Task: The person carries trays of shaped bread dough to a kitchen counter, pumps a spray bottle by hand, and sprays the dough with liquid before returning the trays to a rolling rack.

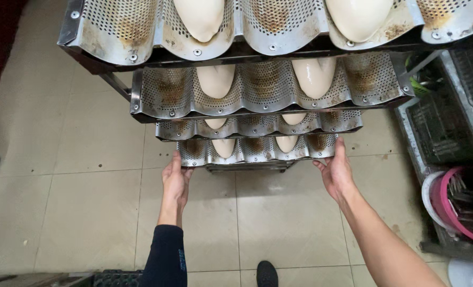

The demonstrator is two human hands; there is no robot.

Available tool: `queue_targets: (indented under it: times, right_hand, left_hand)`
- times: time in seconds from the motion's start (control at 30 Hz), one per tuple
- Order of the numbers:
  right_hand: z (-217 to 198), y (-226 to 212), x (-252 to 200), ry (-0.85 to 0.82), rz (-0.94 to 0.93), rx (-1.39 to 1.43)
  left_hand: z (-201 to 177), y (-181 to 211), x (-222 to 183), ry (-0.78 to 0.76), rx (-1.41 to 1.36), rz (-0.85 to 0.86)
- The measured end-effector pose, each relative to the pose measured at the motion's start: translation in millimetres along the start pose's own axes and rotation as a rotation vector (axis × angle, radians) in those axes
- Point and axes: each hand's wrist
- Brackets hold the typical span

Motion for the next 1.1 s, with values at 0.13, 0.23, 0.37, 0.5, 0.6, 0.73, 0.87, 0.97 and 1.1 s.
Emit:
queue_targets:
  times: [0.13,0.23,0.37,0.5,0.6,0.73,0.87,0.97,1.1]
  right_hand:
    - [-2.5,1.3,22.2,0.013,0.002,-0.048]
    - [-13.1,7.6,45.0,0.017,0.013,-0.139]
    - [-52.5,29.1,54.5,0.080,-0.077,-0.381]
    - [-73.4,63.1,52.1,0.180,-0.219,-0.503]
    - [-77.7,76.4,51.6,0.049,-0.007,-0.502]
    - [-64.3,79.8,60.2,0.003,-0.047,-0.497]
    - [-57.7,77.9,57.3,0.138,-0.074,-0.659]
    - [-56.0,79.7,39.4,0.264,0.056,-0.749]
    - [-66.4,83.9,-12.0,0.283,0.098,-0.769]
  left_hand:
    - [5.7,11.6,15.0,0.000,0.070,-0.027]
    - [11.0,19.0,28.5,0.026,0.162,-0.018]
    - [0.6,13.6,28.2,0.067,0.333,-0.052]
    - [-24.0,-7.5,22.2,0.301,0.520,0.003]
    - [-31.0,-37.3,26.4,0.173,0.575,-0.117]
    - [-30.6,-53.6,36.2,0.071,0.539,-0.107]
    - [-28.7,-53.4,24.2,0.187,0.478,-0.158]
    - [-30.2,-53.8,3.7,0.264,0.492,-0.114]
    - [-45.5,-58.5,-42.6,0.341,0.476,-0.217]
Point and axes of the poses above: each hand's wrist, its own x-axis towards the middle knuckle, its own z-axis out of the palm, y = z × x, and after that the axes turned 13 degrees about -y, right-handed
